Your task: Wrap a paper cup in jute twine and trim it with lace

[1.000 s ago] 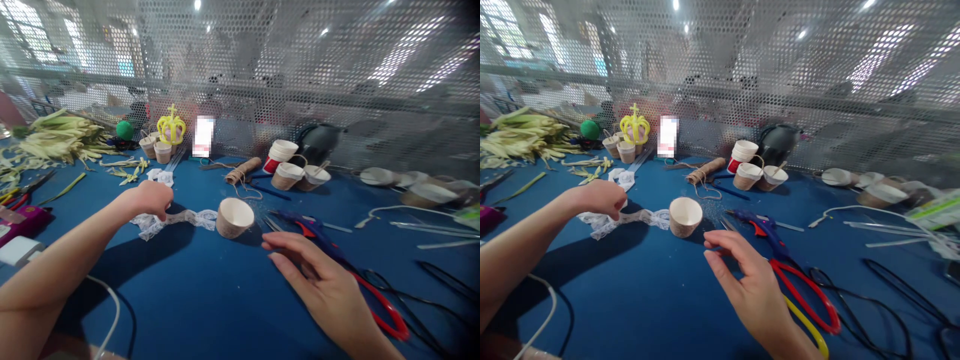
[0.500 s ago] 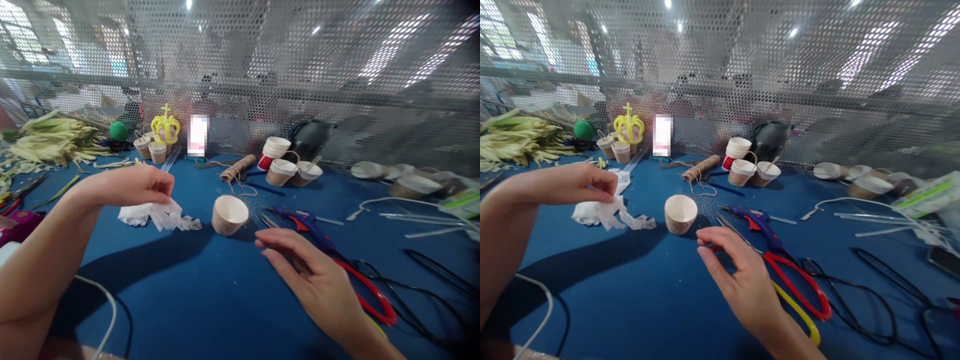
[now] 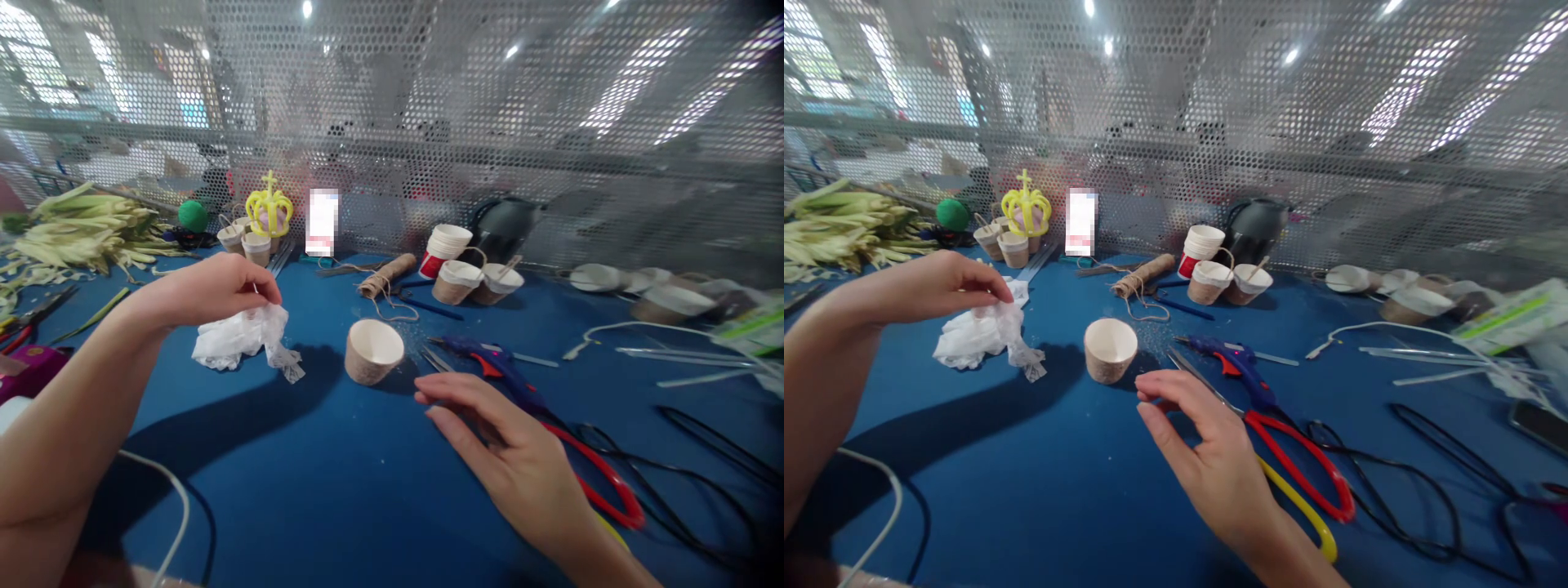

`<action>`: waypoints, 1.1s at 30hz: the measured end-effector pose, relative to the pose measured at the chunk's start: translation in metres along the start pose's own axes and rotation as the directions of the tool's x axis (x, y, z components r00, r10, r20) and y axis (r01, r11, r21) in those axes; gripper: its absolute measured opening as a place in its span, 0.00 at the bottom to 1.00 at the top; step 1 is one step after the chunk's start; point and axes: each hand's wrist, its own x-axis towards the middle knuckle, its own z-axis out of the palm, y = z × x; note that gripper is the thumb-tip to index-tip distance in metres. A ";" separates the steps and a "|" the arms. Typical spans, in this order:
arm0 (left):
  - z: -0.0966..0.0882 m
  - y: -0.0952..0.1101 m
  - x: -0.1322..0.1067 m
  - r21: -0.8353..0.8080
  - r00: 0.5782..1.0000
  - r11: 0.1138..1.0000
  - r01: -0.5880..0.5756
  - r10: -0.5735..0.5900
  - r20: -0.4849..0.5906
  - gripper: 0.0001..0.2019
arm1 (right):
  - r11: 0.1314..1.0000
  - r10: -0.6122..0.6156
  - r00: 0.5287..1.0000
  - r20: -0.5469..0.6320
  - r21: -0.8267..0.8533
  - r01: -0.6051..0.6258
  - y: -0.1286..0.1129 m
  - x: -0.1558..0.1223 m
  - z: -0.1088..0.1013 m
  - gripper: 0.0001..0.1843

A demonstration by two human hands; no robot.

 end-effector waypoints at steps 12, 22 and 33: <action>0.010 0.031 -0.010 -0.492 0.794 0.759 -0.426 0.052 -0.606 0.07 | 0.994 0.036 0.999 0.028 0.100 -0.039 -0.001 -0.003 0.002 0.10; 0.042 0.098 -0.037 -0.956 0.872 0.253 -0.147 0.489 -0.005 0.07 | 0.906 0.012 0.847 0.532 0.353 -0.235 -0.030 -0.013 0.021 0.16; 0.026 0.053 -0.005 -0.547 0.980 0.812 -0.201 0.175 -0.100 0.05 | 0.955 0.228 0.932 0.282 0.120 -0.270 -0.009 0.005 -0.001 0.07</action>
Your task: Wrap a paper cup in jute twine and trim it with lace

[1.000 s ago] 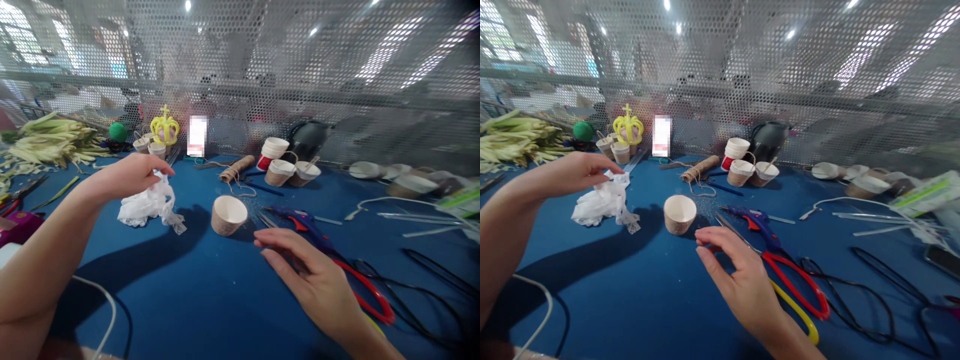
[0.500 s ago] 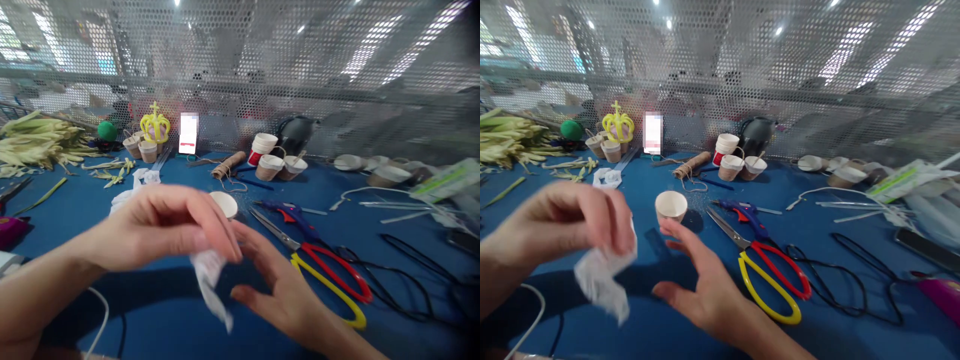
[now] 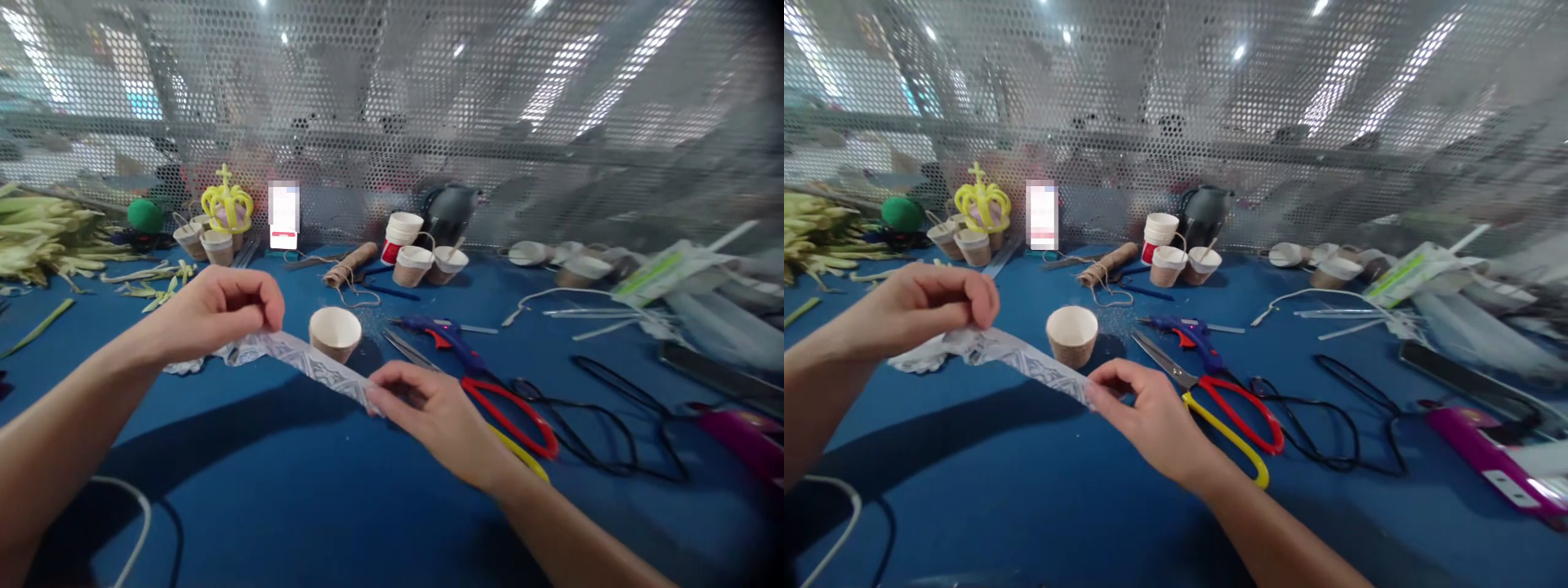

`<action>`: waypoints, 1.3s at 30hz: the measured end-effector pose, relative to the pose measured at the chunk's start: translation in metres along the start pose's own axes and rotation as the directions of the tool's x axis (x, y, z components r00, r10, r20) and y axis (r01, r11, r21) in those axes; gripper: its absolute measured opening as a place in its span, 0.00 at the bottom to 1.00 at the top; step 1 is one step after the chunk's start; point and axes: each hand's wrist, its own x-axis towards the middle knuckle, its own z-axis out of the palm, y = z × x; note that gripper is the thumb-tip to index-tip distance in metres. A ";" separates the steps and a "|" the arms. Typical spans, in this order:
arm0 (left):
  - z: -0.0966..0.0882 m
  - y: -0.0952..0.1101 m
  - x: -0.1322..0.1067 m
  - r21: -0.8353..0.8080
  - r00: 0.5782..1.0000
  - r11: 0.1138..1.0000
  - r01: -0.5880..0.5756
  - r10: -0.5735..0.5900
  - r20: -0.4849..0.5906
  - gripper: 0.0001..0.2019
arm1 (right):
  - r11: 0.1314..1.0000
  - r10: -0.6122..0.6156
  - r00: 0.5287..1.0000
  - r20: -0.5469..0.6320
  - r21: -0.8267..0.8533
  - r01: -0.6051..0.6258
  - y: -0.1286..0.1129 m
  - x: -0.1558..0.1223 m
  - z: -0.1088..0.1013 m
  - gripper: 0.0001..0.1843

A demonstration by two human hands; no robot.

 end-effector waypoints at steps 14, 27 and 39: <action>0.045 -0.013 -0.002 0.609 0.855 0.771 -0.189 -0.176 0.488 0.11 | 0.784 0.041 0.982 0.186 -0.615 0.084 0.007 -0.001 -0.010 0.10; 0.043 -0.001 -0.013 0.729 0.902 0.628 -0.272 -0.097 0.420 0.04 | 0.875 0.063 0.957 0.283 -0.476 0.083 0.006 0.001 -0.009 0.05; 0.069 -0.051 0.031 0.266 0.992 0.962 0.063 -0.090 0.092 0.40 | 0.708 0.158 0.910 -0.383 -0.598 -0.375 0.050 0.029 -0.084 0.08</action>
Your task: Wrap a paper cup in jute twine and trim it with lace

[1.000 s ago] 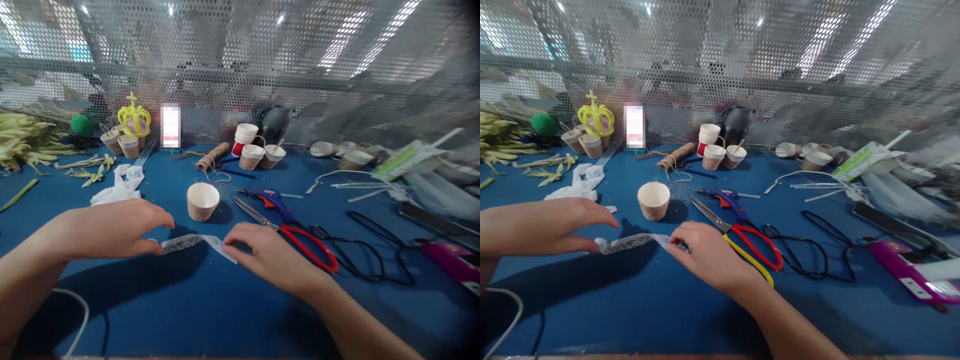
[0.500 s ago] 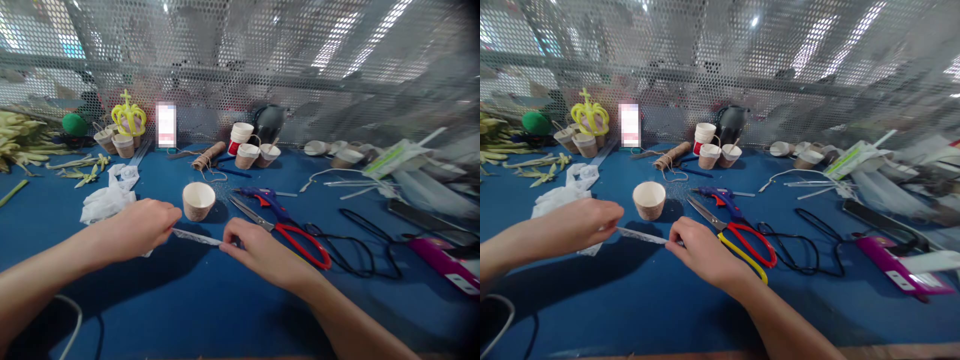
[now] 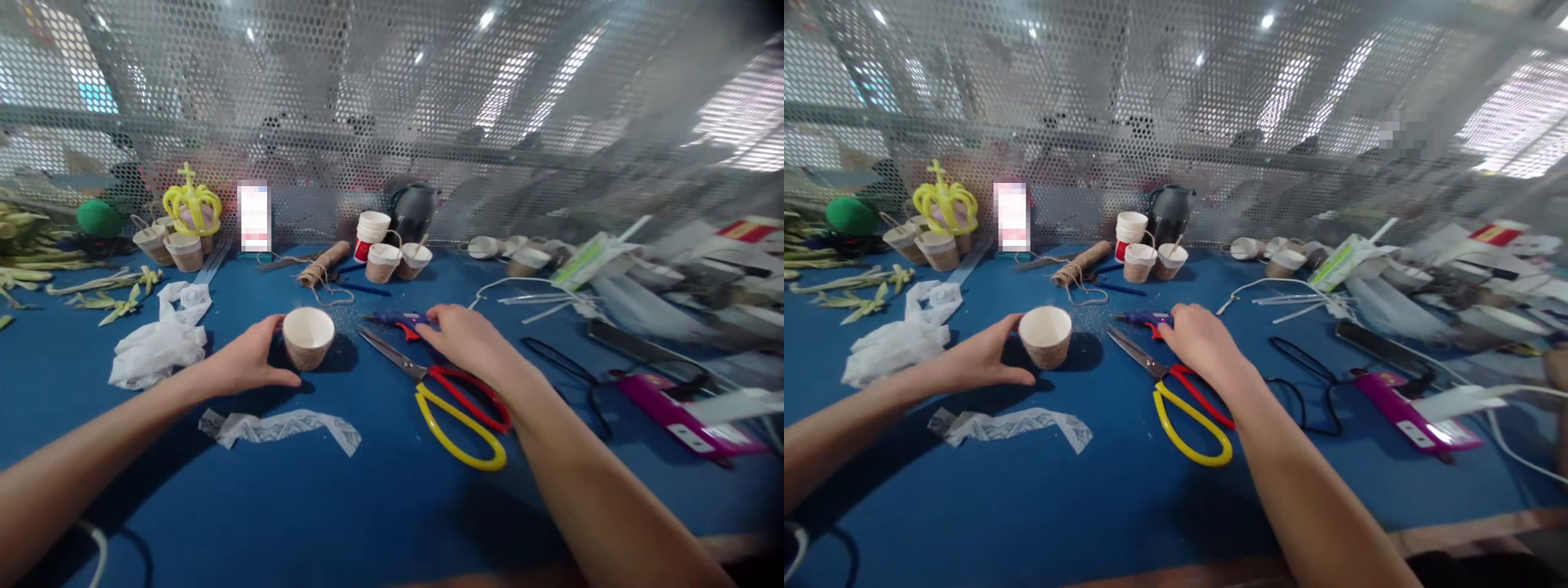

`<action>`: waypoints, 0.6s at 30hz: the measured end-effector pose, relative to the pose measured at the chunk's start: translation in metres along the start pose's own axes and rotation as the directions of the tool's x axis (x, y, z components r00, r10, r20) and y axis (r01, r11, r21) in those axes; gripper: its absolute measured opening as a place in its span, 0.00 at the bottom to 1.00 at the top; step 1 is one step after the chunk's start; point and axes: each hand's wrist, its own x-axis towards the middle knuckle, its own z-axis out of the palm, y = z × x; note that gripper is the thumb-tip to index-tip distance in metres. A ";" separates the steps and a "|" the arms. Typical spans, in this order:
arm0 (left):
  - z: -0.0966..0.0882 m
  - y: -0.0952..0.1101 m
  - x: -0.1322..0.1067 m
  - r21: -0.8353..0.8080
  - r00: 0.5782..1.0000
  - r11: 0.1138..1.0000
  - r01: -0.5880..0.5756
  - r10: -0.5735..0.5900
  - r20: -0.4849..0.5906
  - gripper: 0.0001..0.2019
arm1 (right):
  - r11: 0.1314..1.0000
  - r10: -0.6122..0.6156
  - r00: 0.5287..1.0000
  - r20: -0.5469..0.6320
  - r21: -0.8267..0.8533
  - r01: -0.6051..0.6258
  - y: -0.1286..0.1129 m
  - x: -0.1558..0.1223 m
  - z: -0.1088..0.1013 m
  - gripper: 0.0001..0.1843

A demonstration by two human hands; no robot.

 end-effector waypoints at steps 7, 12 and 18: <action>0.026 0.007 0.008 -0.392 0.992 0.920 -0.011 -0.040 -0.122 0.32 | 0.980 0.102 0.994 0.024 0.169 -0.105 0.026 0.016 0.028 0.14; 0.005 0.007 -0.003 -0.602 0.997 0.794 0.078 -0.069 0.038 0.28 | 0.897 0.136 0.991 0.017 0.423 -0.131 0.017 0.006 0.014 0.07; 0.008 -0.003 -0.005 -0.790 0.988 0.594 0.149 -0.113 0.102 0.25 | 0.605 -0.048 0.959 0.278 0.772 -0.194 -0.018 -0.016 -0.015 0.11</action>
